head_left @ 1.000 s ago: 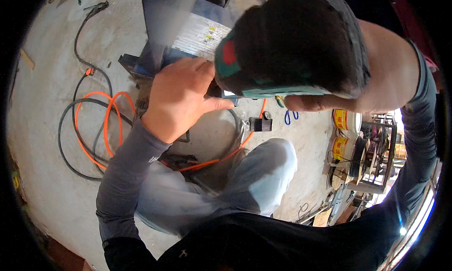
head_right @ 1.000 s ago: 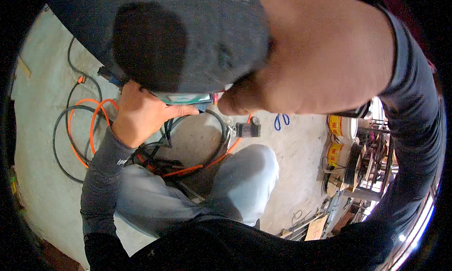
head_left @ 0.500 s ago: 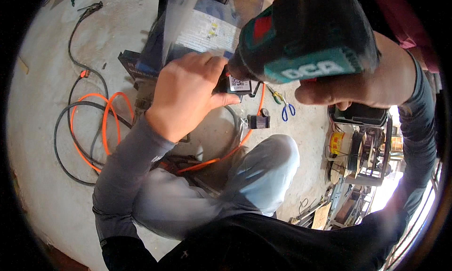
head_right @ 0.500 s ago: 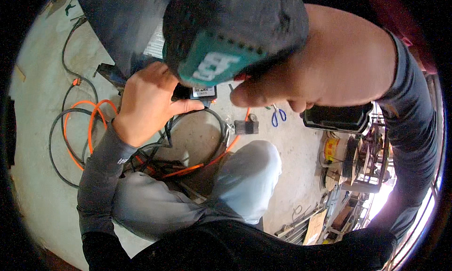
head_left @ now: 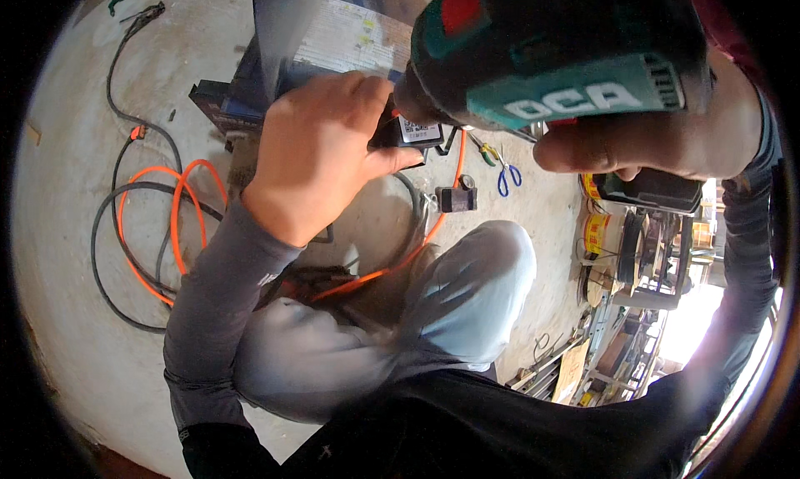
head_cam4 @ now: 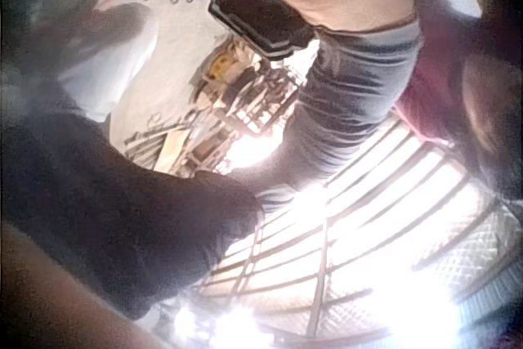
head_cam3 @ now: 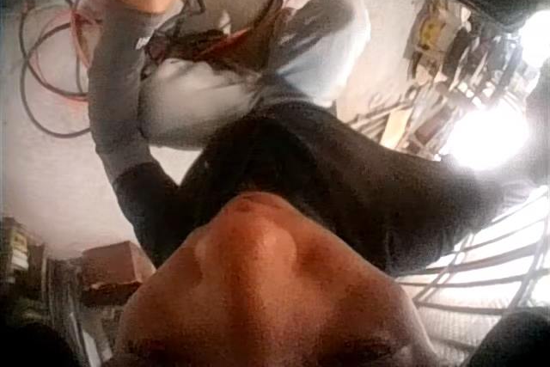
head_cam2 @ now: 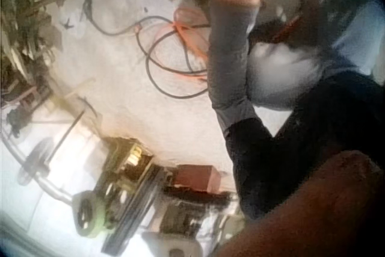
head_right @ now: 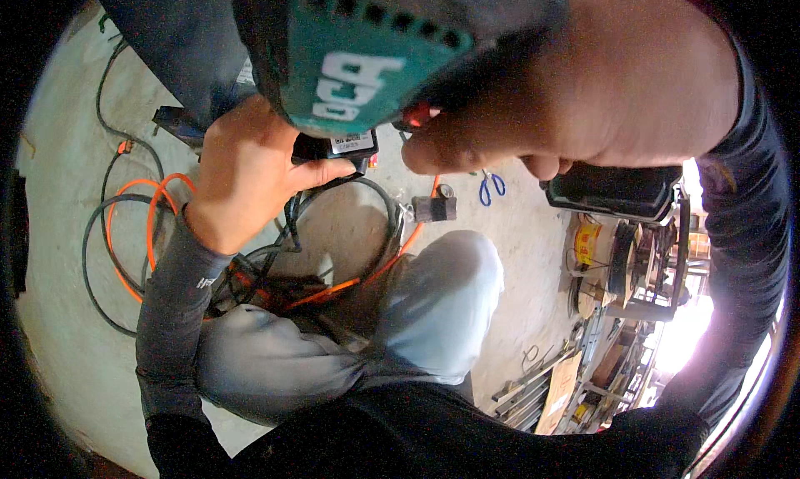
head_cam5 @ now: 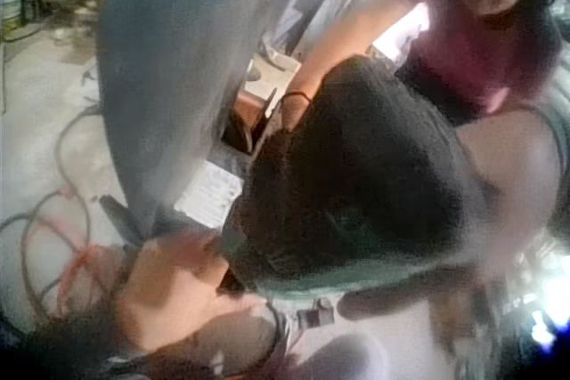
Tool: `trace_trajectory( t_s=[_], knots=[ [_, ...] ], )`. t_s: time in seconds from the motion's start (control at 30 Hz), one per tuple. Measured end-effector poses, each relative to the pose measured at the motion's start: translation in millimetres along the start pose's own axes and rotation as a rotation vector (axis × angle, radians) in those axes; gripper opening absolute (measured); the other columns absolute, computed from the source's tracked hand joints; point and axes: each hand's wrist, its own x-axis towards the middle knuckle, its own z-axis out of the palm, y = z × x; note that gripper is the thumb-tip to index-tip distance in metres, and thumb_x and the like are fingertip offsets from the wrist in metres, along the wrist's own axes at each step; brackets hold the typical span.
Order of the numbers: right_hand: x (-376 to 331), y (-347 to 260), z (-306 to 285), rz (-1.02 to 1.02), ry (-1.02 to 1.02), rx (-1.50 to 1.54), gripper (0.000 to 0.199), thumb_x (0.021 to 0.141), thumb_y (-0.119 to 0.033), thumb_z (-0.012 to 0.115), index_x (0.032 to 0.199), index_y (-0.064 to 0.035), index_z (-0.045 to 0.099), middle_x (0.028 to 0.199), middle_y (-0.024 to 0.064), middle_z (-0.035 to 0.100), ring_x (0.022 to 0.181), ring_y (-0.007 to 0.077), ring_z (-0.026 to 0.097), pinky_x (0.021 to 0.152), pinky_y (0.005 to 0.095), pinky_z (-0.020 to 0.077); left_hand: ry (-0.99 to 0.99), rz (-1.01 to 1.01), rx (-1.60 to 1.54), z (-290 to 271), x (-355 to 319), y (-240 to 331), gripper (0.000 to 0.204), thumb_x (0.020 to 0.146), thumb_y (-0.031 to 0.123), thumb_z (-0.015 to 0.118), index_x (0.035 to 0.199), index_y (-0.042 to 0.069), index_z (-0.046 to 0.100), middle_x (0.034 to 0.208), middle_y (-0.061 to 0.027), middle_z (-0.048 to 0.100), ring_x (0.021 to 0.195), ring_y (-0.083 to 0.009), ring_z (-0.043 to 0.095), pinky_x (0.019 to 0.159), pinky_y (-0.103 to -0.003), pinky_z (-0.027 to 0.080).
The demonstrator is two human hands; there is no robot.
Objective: The person uses a cordless drill to fasten screws into a black metal machine, likely a welding unit, in a workshop. They repeatedly position screws and drive them in, then briefly handle a small black box with a QR code before continuing to secure the machine.
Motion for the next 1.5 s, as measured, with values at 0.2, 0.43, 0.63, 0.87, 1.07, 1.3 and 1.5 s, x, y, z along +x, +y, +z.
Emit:
trace_trajectory(
  t_s=[0.2, 0.43, 0.63, 0.87, 1.07, 1.3, 1.5],
  knots=[
    [2, -17, 6, 0.057, -0.021, -0.036, 0.049, 0.086, -0.014, 0.084, 0.13, -0.006, 0.065, 0.112, 0.0122, 0.073, 0.092, 0.0231, 0.07, 0.077, 0.035, 0.057, 0.039, 0.035, -0.017, -4, 4, 6, 0.051, 0.071, 0.039, 0.086, 0.101, 0.004, 0.065, 0.091, -0.0093, 0.065, 0.088, -0.0297, 0.066, 0.076, -0.04, 0.055],
    [0, -23, 11, 0.14, -0.058, -0.015, 0.046, 0.087, -0.016, 0.083, 0.128, -0.0066, 0.066, 0.109, 0.0114, 0.073, 0.087, 0.0214, 0.07, 0.072, 0.0332, 0.0568, 0.055, 0.058, -0.02, 3, 3, 10, 0.058, 0.07, 0.04, 0.086, 0.105, 0.0, 0.065, 0.09, -0.0112, 0.065, 0.086, -0.0311, 0.065, 0.074, -0.04, 0.054],
    [18, -28, 9, 0.167, -0.119, 0.035, 0.043, 0.088, -0.017, 0.083, 0.127, -0.0071, 0.067, 0.107, 0.0108, 0.073, 0.083, 0.0199, 0.069, 0.068, 0.0317, 0.0566, 0.141, 0.119, 0.049, -3, -6, -3, 0.06, 0.072, 0.039, 0.087, 0.112, 0.0, 0.064, 0.089, -0.0113, 0.064, 0.085, -0.032, 0.064, 0.074, -0.041, 0.053],
    [22, -43, 4, 0.381, -0.221, 0.129, 0.041, 0.089, -0.019, 0.082, 0.125, -0.0077, 0.068, 0.104, 0.01, 0.073, 0.079, 0.0182, 0.069, 0.063, 0.0299, 0.0564, 0.25, -0.141, -0.096, -13, -37, 25, 0.044, 0.077, 0.038, 0.089, 0.099, 0.004, 0.071, 0.087, -0.0106, 0.067, 0.076, -0.0275, 0.063, 0.071, -0.04, 0.051],
    [39, -50, 4, 0.493, -0.295, 0.227, 0.038, 0.09, -0.021, 0.081, 0.123, -0.0082, 0.068, 0.101, 0.0094, 0.073, 0.075, 0.0167, 0.069, 0.059, 0.0284, 0.0562, 0.021, -0.679, -0.773, -18, -76, 22, 0.032, 0.097, 0.034, 0.075, 0.092, 0.003, 0.071, 0.071, 0.004, 0.054, 0.067, -0.0058, 0.045, 0.058, -0.027, 0.039],
    [37, -61, -1, 0.609, -0.296, 0.273, 0.036, 0.09, -0.023, 0.081, 0.122, -0.0088, 0.069, 0.098, 0.0086, 0.073, 0.07, 0.015, 0.068, 0.055, 0.0267, 0.056, -0.013, -1.106, -1.887, 27, -118, 26, 0.028, 0.104, 0.018, 0.055, 0.121, -0.002, 0.065, 0.093, -0.0049, 0.06, 0.08, -0.014, 0.055, 0.064, -0.028, 0.044],
    [28, -84, 12, 0.674, -0.243, 0.08, 0.035, 0.094, -0.014, 0.075, 0.127, -0.0064, 0.064, 0.085, 0.0033, 0.067, 0.062, 0.01, 0.066, 0.052, 0.0255, 0.0561, -0.031, -1.057, -1.866, 20, -117, 34, 0.028, 0.106, 0.013, 0.051, 0.128, -0.002, 0.059, 0.1, -0.0092, 0.063, 0.081, -0.0159, 0.056, 0.067, -0.029, 0.045]
  ],
)
